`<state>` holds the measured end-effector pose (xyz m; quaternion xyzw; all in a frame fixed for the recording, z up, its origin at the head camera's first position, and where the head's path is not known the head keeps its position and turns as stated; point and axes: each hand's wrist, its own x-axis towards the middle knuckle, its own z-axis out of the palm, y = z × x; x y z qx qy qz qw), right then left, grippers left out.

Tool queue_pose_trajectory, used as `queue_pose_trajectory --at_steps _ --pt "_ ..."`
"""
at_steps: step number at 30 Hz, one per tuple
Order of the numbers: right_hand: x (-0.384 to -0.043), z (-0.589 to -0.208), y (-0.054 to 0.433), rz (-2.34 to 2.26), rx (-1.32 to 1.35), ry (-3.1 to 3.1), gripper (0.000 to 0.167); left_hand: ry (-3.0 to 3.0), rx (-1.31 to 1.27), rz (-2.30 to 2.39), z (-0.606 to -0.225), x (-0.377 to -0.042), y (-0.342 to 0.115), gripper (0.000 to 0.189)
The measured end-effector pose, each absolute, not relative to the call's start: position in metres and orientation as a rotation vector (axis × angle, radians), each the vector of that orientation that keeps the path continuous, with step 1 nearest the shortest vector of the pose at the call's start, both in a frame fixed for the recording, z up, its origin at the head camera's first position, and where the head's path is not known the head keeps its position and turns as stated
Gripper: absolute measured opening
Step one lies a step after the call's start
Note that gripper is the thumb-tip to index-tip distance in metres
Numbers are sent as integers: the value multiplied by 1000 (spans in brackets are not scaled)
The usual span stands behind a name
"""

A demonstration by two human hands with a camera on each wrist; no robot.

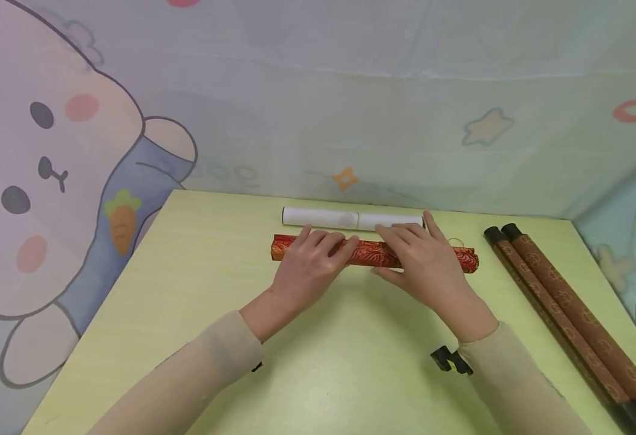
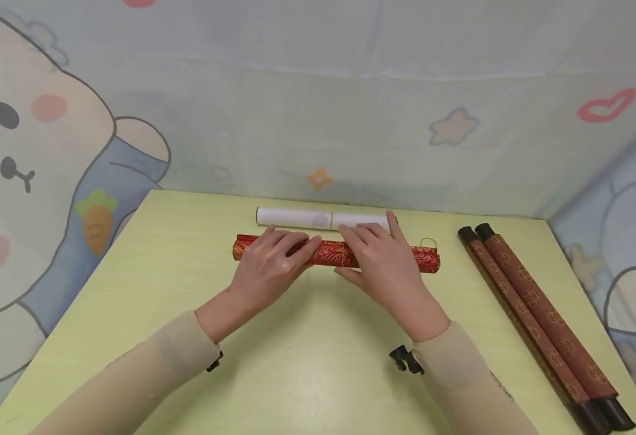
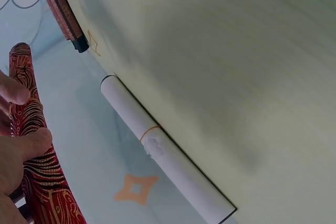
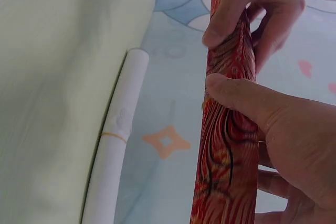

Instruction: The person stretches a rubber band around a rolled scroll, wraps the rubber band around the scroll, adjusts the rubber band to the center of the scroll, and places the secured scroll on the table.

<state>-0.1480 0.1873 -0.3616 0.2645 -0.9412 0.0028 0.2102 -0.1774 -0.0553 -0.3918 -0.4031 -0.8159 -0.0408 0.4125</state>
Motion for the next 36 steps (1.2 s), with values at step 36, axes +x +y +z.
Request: queue_pose_trajectory --at_steps 36 --pt "-157 -372 182 175 807 -2576 46 -2059 -1019 -116 -393 -177 -53 29"
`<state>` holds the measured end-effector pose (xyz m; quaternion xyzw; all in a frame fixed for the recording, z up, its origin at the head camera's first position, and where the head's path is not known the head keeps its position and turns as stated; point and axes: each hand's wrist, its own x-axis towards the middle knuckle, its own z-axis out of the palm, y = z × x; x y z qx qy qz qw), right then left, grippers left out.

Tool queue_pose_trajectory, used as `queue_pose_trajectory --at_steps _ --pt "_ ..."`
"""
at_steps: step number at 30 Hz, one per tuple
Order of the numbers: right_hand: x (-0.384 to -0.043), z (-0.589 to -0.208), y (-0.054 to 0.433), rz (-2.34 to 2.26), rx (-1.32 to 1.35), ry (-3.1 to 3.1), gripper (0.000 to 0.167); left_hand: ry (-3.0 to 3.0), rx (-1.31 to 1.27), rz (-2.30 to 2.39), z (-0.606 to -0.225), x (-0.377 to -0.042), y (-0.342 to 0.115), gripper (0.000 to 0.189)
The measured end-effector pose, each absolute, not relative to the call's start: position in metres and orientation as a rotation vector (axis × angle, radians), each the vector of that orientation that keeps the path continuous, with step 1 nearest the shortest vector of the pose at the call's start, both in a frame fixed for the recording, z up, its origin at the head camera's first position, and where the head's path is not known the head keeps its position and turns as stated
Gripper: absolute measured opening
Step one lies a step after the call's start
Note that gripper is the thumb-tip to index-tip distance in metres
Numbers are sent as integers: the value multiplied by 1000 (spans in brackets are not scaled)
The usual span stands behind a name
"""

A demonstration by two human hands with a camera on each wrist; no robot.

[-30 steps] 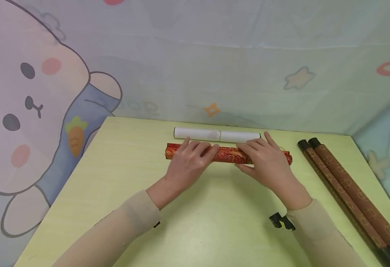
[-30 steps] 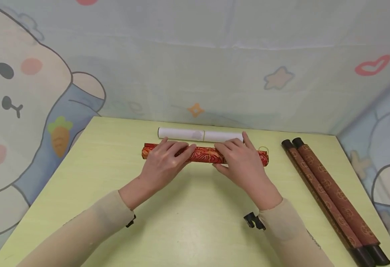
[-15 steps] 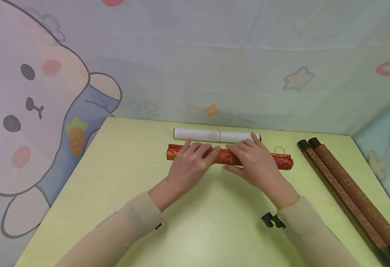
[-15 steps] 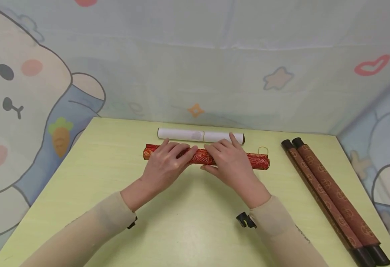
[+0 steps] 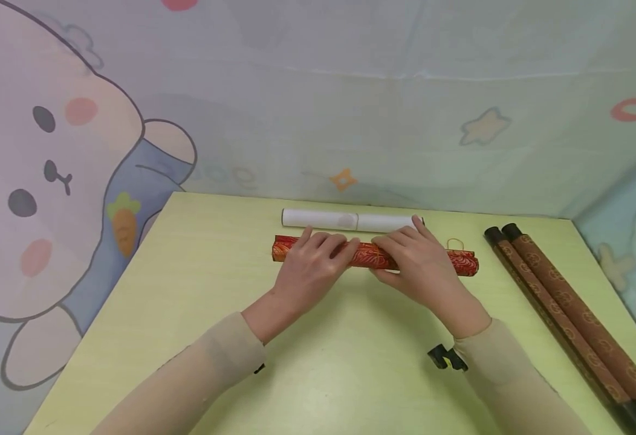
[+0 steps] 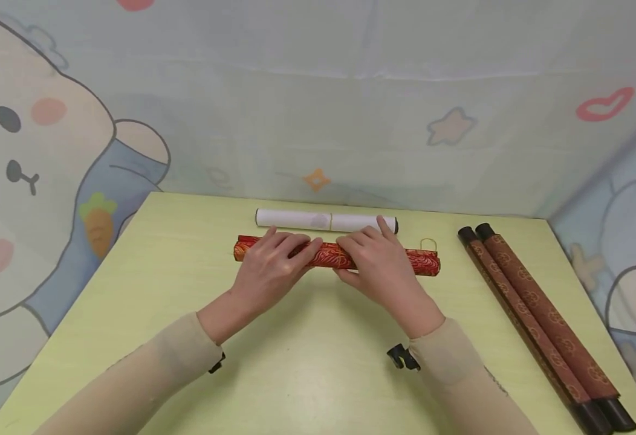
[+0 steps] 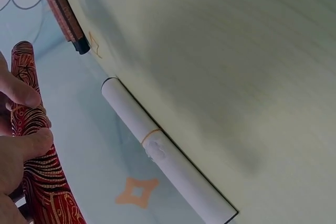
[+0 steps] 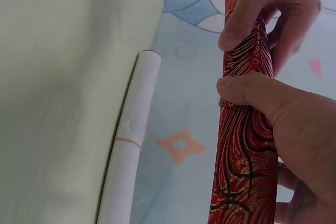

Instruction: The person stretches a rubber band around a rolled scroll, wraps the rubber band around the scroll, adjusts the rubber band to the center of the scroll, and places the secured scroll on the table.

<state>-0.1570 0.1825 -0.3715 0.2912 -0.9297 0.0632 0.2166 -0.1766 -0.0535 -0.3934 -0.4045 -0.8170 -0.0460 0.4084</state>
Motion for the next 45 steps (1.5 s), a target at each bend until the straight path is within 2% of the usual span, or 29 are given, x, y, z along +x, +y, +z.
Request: queue_pose_trajectory --at_steps 5,12,15,27,45 --pt "-157 -371 177 154 789 -2605 48 -2072 -1032 -106 -393 -177 -51 29" --pt "-154 -367 182 69 712 -2713 71 -2109 -1025 -109 -398 -183 -57 32" --pt "-151 -366 190 71 697 -2706 74 -2113 -1022 -126 -401 -189 -59 31" --pt "-136 -375 228 77 620 -2765 64 -2398 -1078 -243 -419 -221 -67 44" --pt "-120 -403 245 103 614 -2821 56 -2743 -1096 -313 -440 -262 -57 42"
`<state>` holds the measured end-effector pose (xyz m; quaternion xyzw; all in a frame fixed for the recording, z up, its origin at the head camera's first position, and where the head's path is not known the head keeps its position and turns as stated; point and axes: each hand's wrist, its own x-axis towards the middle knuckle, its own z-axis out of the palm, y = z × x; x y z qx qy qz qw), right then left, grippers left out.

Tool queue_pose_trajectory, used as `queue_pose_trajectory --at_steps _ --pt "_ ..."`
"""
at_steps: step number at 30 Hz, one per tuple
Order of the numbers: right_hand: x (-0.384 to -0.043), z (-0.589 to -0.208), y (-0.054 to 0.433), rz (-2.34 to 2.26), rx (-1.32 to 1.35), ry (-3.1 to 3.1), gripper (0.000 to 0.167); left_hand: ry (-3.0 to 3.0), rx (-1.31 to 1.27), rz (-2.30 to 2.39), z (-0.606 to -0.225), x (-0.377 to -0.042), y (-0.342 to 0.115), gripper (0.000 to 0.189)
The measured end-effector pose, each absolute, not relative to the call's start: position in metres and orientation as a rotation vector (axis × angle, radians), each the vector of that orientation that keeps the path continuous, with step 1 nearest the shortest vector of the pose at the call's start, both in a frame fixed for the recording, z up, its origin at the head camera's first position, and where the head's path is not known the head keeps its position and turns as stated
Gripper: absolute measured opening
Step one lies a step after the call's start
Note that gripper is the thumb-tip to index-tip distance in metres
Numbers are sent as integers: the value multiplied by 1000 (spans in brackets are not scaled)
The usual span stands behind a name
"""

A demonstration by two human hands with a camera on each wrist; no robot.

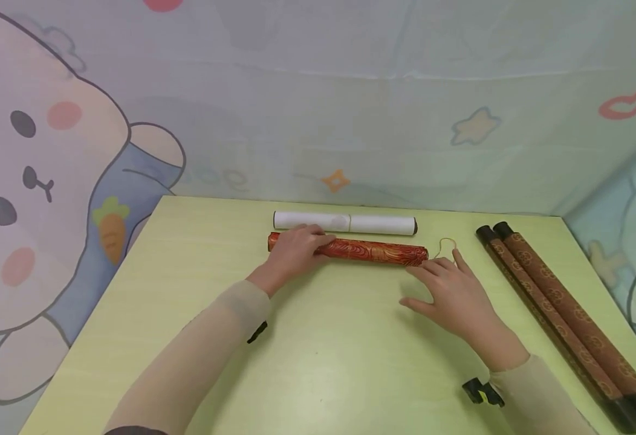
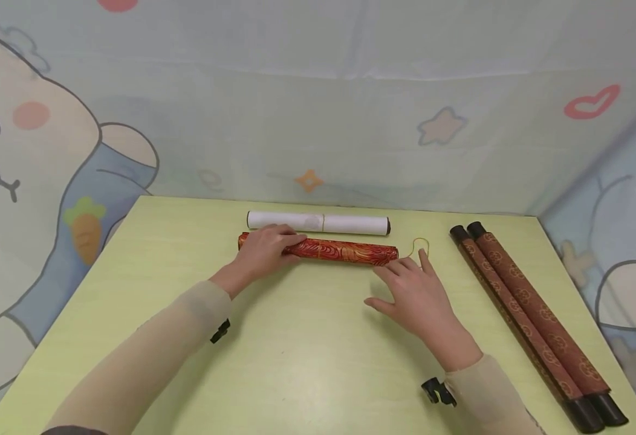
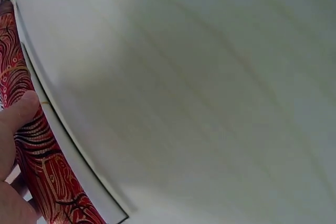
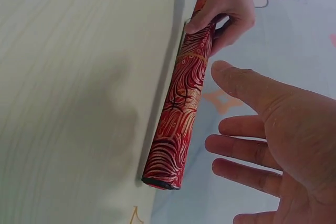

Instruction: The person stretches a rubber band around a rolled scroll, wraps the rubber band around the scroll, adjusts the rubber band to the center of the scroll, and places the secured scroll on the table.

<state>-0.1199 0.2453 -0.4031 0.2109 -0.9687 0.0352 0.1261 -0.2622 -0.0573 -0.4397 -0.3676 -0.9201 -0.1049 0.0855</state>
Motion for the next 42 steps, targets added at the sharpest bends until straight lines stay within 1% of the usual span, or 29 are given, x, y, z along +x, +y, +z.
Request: queue_pose_trajectory --at_steps 10,15,28,34,42 --pt "-117 -408 248 128 606 -2829 55 -2771 -1070 -393 -446 -270 -59 45" --pt "-118 -408 247 133 602 -2841 54 -2813 -1015 -298 -449 -271 -61 47" --pt "-118 -413 251 162 565 -2927 54 -2813 -995 -169 -448 -270 -61 52" --pt "-120 -412 260 196 500 -2993 54 -2799 -984 -126 -440 -262 -66 53" --pt "-130 -408 283 215 438 -3021 53 -2799 -933 -378 -421 -238 -74 53"
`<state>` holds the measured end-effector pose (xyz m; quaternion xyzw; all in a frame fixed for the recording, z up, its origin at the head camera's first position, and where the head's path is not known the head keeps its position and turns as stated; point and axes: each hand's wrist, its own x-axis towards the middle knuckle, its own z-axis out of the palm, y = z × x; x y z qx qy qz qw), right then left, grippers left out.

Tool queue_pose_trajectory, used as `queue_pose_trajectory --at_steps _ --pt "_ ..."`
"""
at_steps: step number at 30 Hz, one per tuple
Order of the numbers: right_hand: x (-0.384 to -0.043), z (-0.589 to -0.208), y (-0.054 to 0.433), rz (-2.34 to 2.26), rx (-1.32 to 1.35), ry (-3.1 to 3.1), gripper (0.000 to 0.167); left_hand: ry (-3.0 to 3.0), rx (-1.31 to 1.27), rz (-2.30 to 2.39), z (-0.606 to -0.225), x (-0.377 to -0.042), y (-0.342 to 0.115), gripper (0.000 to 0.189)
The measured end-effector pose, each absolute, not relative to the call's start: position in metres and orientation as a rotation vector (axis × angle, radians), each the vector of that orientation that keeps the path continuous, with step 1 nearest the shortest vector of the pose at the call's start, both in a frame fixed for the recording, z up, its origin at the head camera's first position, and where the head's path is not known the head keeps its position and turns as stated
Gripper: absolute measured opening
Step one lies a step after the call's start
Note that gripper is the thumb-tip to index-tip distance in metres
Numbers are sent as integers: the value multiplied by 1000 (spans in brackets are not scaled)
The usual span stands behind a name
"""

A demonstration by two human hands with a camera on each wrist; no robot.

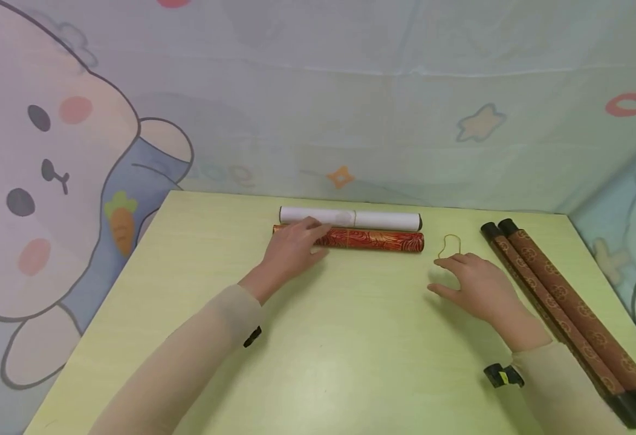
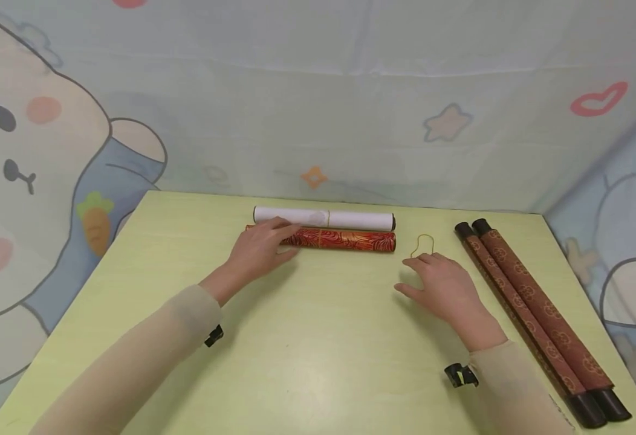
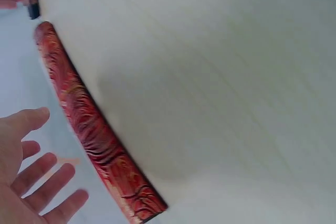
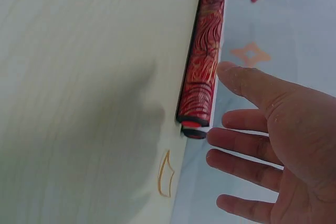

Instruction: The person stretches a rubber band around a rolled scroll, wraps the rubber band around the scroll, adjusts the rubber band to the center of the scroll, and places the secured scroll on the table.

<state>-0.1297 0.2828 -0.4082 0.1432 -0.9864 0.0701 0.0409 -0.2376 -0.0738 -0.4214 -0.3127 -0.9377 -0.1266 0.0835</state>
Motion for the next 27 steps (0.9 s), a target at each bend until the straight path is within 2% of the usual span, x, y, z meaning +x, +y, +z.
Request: queue_pose_trajectory --at_steps 10,19,27 --pt "-154 -407 303 133 419 -2953 49 -2744 -909 -634 -407 -203 -77 53" --pt "-173 -412 306 73 458 -2997 47 -2765 -891 -623 -409 -185 -77 56" --pt "-180 -420 308 73 507 -3023 33 -2816 -869 -656 -414 -176 -76 57"
